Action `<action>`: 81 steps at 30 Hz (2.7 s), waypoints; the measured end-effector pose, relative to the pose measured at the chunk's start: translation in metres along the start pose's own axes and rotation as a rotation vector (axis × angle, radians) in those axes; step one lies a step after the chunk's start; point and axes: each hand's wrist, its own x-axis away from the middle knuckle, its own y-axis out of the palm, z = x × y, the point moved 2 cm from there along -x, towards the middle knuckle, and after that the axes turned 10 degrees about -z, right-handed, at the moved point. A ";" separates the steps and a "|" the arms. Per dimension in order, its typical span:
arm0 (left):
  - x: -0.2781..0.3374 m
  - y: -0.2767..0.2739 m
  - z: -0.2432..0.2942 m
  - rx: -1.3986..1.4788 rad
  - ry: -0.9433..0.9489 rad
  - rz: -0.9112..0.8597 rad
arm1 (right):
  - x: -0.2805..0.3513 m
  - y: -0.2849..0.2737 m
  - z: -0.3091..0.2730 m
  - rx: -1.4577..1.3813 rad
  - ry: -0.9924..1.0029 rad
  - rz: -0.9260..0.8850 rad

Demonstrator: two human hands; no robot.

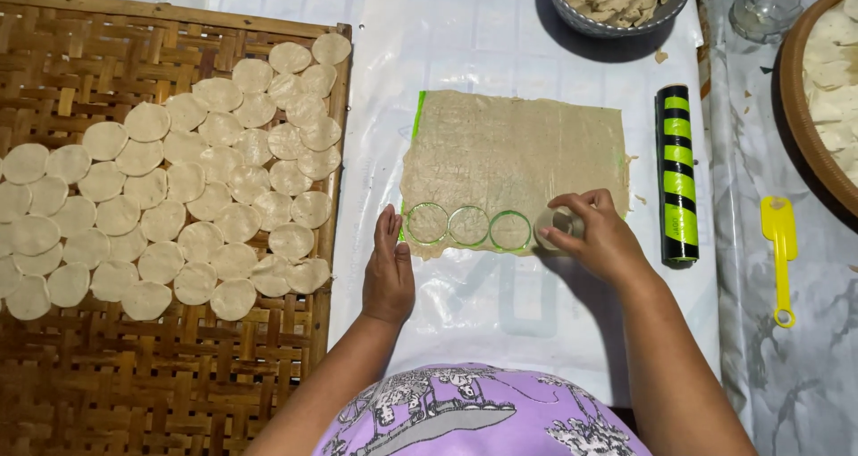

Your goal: Flattening dough and cutting it into circular shapes for food preparation.

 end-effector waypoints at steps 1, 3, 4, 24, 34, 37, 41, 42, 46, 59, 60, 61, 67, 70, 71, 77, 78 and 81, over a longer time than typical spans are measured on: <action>0.000 0.000 0.001 -0.001 -0.002 -0.001 | -0.001 0.003 0.001 -0.001 0.001 -0.002; 0.001 0.000 0.003 -0.014 -0.015 -0.001 | -0.002 0.009 0.002 0.038 -0.041 0.026; 0.001 0.000 0.002 -0.017 -0.015 -0.002 | -0.005 0.014 0.005 0.036 -0.041 0.026; 0.000 0.002 0.003 -0.008 -0.003 0.022 | -0.029 0.005 0.059 -0.344 -0.102 0.042; 0.003 0.006 -0.014 0.026 0.042 0.058 | -0.001 -0.021 0.083 -0.077 -0.080 0.095; 0.001 0.006 -0.024 0.155 0.112 0.096 | -0.001 -0.016 0.080 -0.063 -0.050 0.068; -0.005 -0.008 -0.042 0.416 0.040 0.161 | -0.002 -0.008 0.069 -0.015 -0.006 0.056; -0.007 -0.010 -0.046 0.531 0.023 0.154 | -0.001 -0.009 0.067 0.013 0.028 0.077; -0.017 -0.023 -0.023 0.461 -0.074 0.118 | -0.001 -0.007 0.071 -0.010 -0.050 0.148; -0.007 -0.024 0.001 -0.569 0.077 0.145 | -0.024 -0.041 -0.002 0.099 -0.048 -0.003; -0.006 -0.023 -0.001 -0.570 0.075 0.133 | -0.026 -0.040 -0.017 0.039 -0.199 0.068; -0.005 -0.022 -0.001 -0.570 0.066 0.139 | -0.036 -0.032 -0.032 0.043 -0.204 0.061; -0.004 -0.023 -0.004 -0.582 0.054 0.167 | -0.098 0.021 -0.108 -0.004 -0.530 -0.079; -0.005 -0.023 -0.003 -0.564 0.059 0.172 | -0.115 0.036 -0.133 0.022 -0.578 -0.119; -0.005 -0.024 -0.003 -0.574 0.074 0.178 | -0.118 0.039 -0.140 0.048 -0.574 -0.131; -0.006 -0.024 -0.001 -0.575 0.065 0.178 | -0.127 0.058 -0.154 0.179 -0.553 -0.161; -0.005 -0.024 -0.001 -0.579 0.068 0.176 | -0.129 0.061 -0.154 0.204 -0.544 -0.155; -0.006 -0.024 0.000 -0.577 0.064 0.173 | -0.128 0.068 -0.156 0.224 -0.518 -0.128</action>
